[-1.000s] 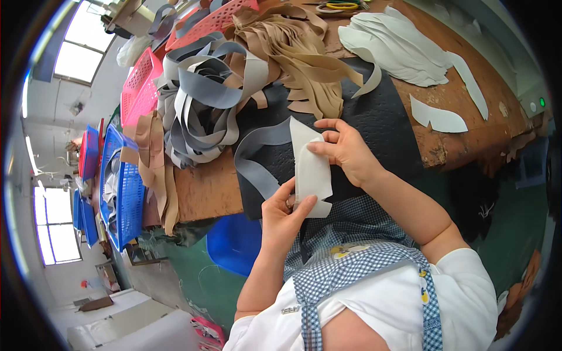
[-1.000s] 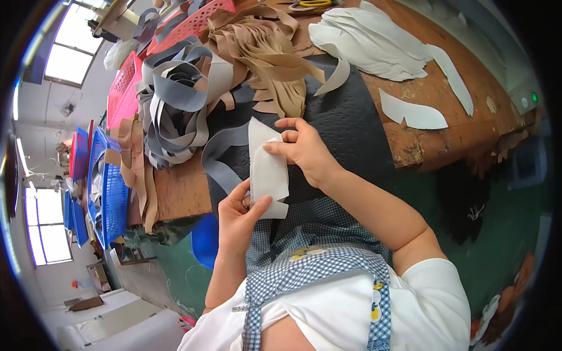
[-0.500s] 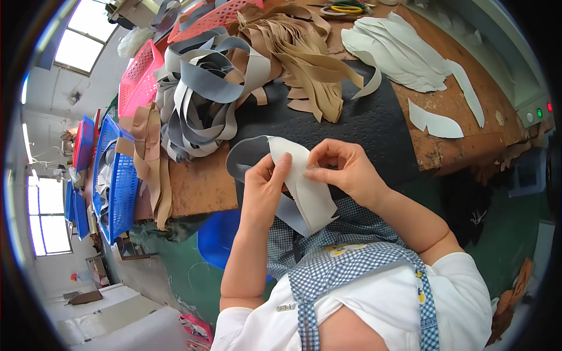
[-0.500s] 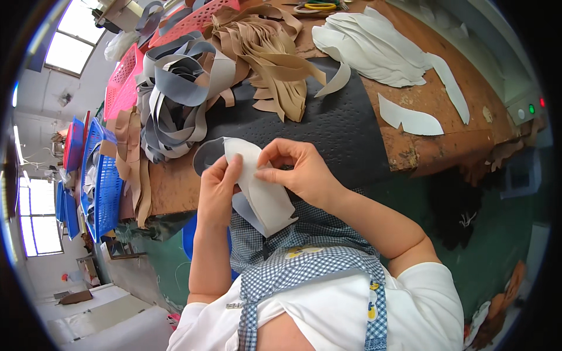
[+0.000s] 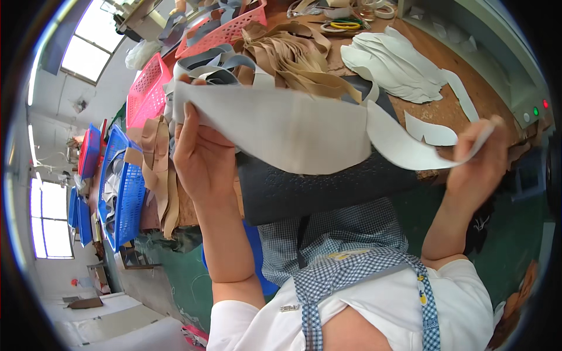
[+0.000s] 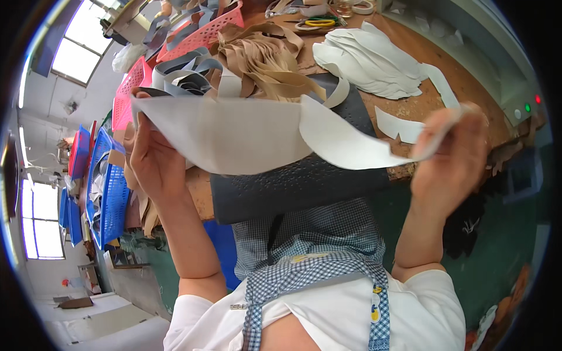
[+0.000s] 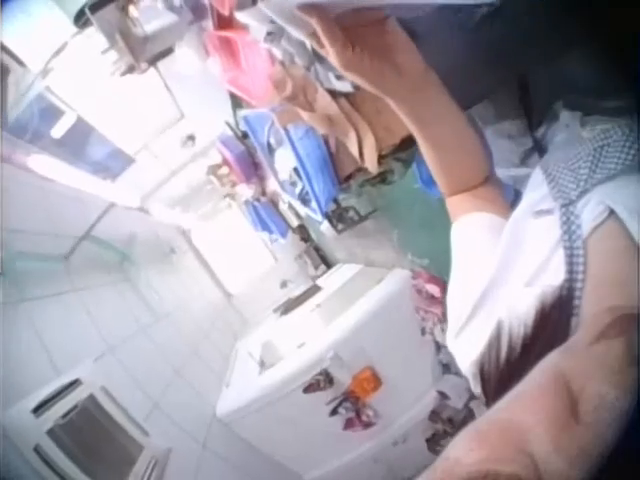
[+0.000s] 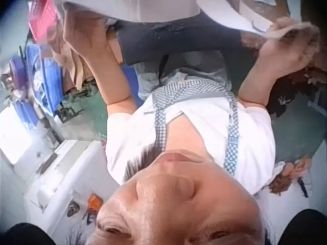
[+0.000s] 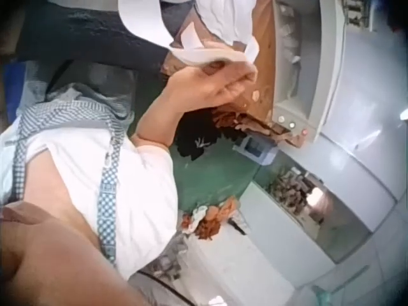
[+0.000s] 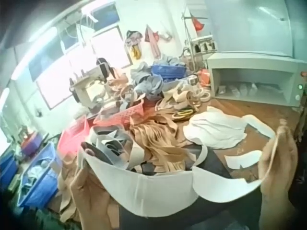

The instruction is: Assembling and aligning various fabric and foam components for shoe uppers.

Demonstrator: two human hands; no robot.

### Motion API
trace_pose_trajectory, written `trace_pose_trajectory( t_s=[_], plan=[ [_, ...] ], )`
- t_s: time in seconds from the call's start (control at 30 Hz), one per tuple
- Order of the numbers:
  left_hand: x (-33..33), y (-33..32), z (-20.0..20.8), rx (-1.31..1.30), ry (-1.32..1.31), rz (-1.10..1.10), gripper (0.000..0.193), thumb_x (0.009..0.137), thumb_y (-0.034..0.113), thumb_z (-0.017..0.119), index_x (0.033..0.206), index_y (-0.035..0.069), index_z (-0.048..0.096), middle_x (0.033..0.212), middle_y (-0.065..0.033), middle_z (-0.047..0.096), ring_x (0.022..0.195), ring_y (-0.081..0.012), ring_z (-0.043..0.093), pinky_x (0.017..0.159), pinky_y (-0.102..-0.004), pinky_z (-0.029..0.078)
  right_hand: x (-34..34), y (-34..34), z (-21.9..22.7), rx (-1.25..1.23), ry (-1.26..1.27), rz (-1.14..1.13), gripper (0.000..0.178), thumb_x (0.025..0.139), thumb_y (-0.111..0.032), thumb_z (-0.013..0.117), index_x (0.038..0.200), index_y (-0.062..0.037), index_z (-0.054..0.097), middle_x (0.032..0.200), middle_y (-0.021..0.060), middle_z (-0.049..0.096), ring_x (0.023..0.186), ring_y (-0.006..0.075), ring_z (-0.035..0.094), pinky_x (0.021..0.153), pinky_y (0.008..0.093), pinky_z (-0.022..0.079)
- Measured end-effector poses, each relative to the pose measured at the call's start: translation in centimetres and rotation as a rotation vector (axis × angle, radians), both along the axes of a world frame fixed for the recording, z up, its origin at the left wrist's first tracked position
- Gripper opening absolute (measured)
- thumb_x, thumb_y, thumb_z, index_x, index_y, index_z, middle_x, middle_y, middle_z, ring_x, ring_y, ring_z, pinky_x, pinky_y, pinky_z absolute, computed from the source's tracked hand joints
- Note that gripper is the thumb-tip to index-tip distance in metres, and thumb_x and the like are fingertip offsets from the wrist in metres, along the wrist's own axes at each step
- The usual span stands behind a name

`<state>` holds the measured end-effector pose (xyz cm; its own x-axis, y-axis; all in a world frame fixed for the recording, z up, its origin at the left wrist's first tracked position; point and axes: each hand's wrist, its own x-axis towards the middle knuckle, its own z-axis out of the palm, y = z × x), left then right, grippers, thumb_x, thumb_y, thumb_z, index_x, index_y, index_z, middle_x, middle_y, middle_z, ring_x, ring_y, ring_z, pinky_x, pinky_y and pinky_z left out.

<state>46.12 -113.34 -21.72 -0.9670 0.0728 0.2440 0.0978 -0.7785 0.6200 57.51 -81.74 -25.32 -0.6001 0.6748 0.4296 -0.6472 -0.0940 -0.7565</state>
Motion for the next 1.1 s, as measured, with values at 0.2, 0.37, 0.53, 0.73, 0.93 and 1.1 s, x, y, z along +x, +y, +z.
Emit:
trace_pose_trajectory(
  t_s=[0.2,0.37,0.53,0.73,0.93,1.1],
  plan=[
    [-1.3,-3.1,-6.2,0.601,-0.017,-0.385,0.032,0.091,-0.007,0.048,0.121,0.001,0.051,0.101,-0.0064,0.054,0.094,-0.0181,0.053,0.093,-0.0359,0.044,-3.0,4.3,-2.7,-0.428,-0.215,-0.350,0.030,0.095,-0.028,0.064,0.111,-0.0031,0.059,0.092,0.0039,0.061,0.080,0.0101,0.058,0.067,0.0221,0.046],
    [4.1,-6.4,-16.2,0.342,-0.401,-0.151,0.027,0.084,0.001,0.053,0.111,0.000,0.056,0.092,-0.0081,0.056,0.084,-0.0192,0.054,0.093,-0.0365,0.044,-3.0,5.3,-3.7,-0.087,-0.349,-0.120,0.024,0.093,-0.017,0.062,0.113,-0.0035,0.059,0.105,0.0057,0.062,0.095,0.0134,0.061,0.081,0.0263,0.050],
    [8.0,-6.2,-14.3,-0.501,-0.568,0.416,0.026,0.091,0.005,0.059,0.115,-0.003,0.054,0.111,-0.0120,0.059,0.101,-0.0196,0.060,0.094,-0.0350,0.049,-4.3,0.7,-4.1,0.303,-0.305,-0.059,0.026,0.097,-0.010,0.056,0.120,0.0006,0.051,0.106,0.0095,0.063,0.094,0.0124,0.060,0.081,0.0254,0.048],
    [13.6,-3.7,-8.5,-1.002,-0.223,0.225,0.029,0.101,0.017,0.050,0.121,-0.004,0.054,0.107,-0.0123,0.064,0.089,-0.0185,0.065,0.080,-0.0278,0.053,-2.2,-5.6,-5.3,1.119,0.182,0.018,0.025,0.086,0.006,0.061,0.110,0.0064,0.053,0.097,0.0208,0.067,0.076,0.0253,0.067,0.070,0.0345,0.055],
    [13.1,2.6,-9.8,-0.882,-0.487,-0.222,0.035,0.099,0.014,0.056,0.127,-0.006,0.052,0.109,-0.0106,0.068,0.098,-0.0100,0.063,0.082,-0.0235,0.051,2.3,-10.0,-8.0,1.287,0.195,0.517,0.019,0.088,-0.021,0.067,0.094,-0.0032,0.063,0.108,0.0166,0.068,0.100,0.0277,0.068,0.086,0.0403,0.055],
    [13.8,3.9,-10.4,-0.830,-0.334,-0.161,0.031,0.095,0.004,0.059,0.124,-0.005,0.054,0.107,-0.0088,0.069,0.094,-0.0083,0.063,0.079,-0.0204,0.051,5.1,-7.8,-10.8,0.776,-0.312,0.466,0.021,0.094,-0.023,0.061,0.095,-0.0025,0.062,0.105,0.0155,0.067,0.094,0.0236,0.066,0.081,0.0372,0.055]
  ],
)
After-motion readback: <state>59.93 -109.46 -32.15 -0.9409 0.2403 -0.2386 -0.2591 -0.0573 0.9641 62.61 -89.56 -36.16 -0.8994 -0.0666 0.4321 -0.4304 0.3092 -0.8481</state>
